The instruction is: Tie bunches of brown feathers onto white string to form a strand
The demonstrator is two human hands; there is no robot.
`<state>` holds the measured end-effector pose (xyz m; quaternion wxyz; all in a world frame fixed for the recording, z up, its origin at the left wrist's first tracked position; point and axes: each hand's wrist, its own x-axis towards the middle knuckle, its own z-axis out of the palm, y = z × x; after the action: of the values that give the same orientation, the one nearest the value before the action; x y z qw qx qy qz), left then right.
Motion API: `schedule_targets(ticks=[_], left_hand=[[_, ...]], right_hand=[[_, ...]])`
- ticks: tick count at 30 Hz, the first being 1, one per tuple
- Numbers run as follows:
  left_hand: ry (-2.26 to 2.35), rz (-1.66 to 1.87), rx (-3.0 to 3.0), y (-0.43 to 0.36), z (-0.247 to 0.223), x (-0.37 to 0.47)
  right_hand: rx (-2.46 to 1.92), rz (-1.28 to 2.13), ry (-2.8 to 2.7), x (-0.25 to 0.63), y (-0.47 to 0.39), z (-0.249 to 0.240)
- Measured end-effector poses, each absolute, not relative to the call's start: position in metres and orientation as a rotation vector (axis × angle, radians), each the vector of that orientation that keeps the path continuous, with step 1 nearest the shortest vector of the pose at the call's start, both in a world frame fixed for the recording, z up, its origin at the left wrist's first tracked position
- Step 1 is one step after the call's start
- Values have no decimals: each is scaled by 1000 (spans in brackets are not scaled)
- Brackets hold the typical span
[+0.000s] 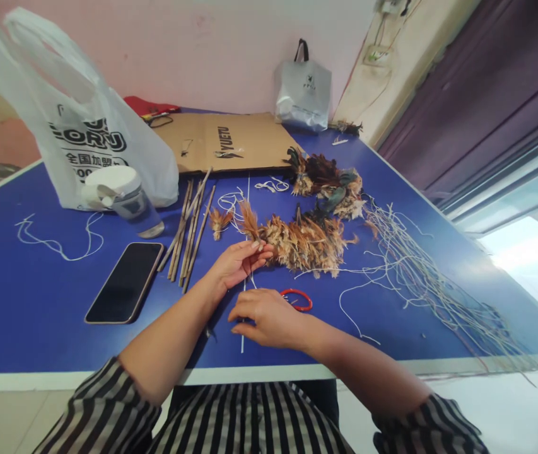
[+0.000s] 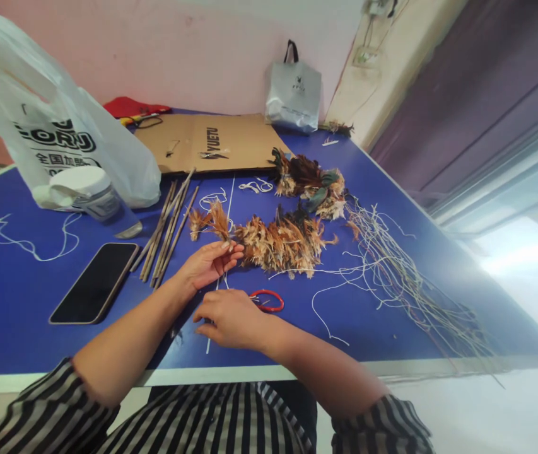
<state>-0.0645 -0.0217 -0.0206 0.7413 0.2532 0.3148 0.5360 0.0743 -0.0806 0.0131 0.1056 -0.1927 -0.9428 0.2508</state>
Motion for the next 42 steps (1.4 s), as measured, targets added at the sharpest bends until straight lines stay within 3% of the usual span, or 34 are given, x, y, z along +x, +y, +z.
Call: schedule_targets(ticks=[10, 22, 31, 34, 38, 42], left_hand=[[636, 1204, 501, -19, -26, -72], [685, 1219, 520, -20, -22, -70], [667, 1218, 520, -20, -24, -73], [654, 1246, 487, -19, -24, -73], [605, 1238, 472, -22, -19, -67], [564, 1161, 496, -30, -9, -58]], right_hand=[[-774, 304, -2972, 30, -108, 4], [-892, 513, -2849, 44, -104, 7], [-838, 315, -2926, 36, -106, -1], [-918, 496, -2645, 53, -85, 18], [-963, 938, -1667, 74, -40, 39], [-997, 1515, -938, 72, -10, 27]])
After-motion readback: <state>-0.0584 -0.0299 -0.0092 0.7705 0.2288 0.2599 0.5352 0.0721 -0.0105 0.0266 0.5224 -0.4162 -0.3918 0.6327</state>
